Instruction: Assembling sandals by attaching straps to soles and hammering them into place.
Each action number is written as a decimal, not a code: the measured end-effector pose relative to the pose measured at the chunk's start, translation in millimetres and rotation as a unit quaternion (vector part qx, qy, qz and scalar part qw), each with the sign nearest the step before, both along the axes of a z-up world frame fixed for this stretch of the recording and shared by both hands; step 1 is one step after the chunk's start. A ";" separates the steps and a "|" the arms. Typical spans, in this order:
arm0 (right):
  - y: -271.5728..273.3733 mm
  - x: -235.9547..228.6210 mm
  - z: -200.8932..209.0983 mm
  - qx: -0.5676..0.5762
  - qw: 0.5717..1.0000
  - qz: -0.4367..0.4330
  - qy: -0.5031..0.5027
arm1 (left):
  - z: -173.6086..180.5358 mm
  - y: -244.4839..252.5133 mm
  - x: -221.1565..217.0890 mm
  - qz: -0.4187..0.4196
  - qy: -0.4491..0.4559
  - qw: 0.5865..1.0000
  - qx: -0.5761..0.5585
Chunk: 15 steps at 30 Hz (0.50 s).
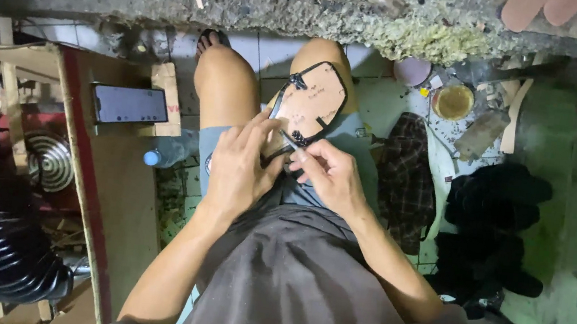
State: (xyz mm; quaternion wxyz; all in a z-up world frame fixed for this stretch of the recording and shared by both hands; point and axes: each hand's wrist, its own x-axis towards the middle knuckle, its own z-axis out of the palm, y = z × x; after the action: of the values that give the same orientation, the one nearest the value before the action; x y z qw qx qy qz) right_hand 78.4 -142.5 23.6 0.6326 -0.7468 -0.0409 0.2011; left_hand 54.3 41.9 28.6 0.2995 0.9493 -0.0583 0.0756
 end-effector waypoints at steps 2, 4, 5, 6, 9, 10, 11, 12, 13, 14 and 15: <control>3.5 1.3 -2.2 0.020 1.000 0.002 -0.016 | -0.6 2.2 0.3 0.001 -0.007 1.000 -0.013; 5.0 -0.5 -4.4 0.031 0.999 -0.007 -0.044 | -5.1 2.1 -0.9 -0.006 -0.015 1.000 -0.010; 6.3 -0.2 -4.6 0.031 0.999 -0.008 -0.042 | -3.3 3.9 -0.8 -0.007 -0.014 1.000 -0.010; 6.2 -0.7 -4.6 0.042 0.998 -0.013 -0.050 | -1.9 4.6 -0.1 -0.015 -0.032 0.999 -0.012; 6.0 -0.8 -6.8 0.055 0.996 -0.020 -0.068 | 1.6 4.1 0.6 -0.031 -0.062 0.998 -0.008; 7.3 -0.5 -7.8 0.059 0.995 -0.016 -0.076 | 3.3 4.7 -0.1 -0.034 -0.074 0.997 0.000; 8.0 0.5 -8.4 0.060 0.995 -0.017 -0.076 | 6.0 4.6 2.2 -0.035 -0.074 0.997 0.001; 8.1 0.5 -8.9 0.054 0.995 -0.013 -0.086 | 8.5 4.0 3.5 -0.051 -0.089 0.995 0.015; 8.3 0.5 -9.6 0.048 0.994 -0.009 -0.096 | 10.8 3.4 5.0 -0.067 -0.105 0.992 0.029; 8.7 1.2 -10.5 0.047 0.994 -0.010 -0.096 | 11.9 5.1 6.1 -0.068 -0.104 0.992 0.028; 9.0 2.0 -11.5 0.046 0.994 -0.012 -0.098 | 12.8 6.8 7.3 -0.090 -0.109 0.989 0.039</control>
State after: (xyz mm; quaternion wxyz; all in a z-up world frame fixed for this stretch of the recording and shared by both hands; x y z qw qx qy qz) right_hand 80.4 -133.5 12.1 0.6617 -0.7333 -0.1029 0.1175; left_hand 61.6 48.7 41.4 0.2601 0.9371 -0.1785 0.1494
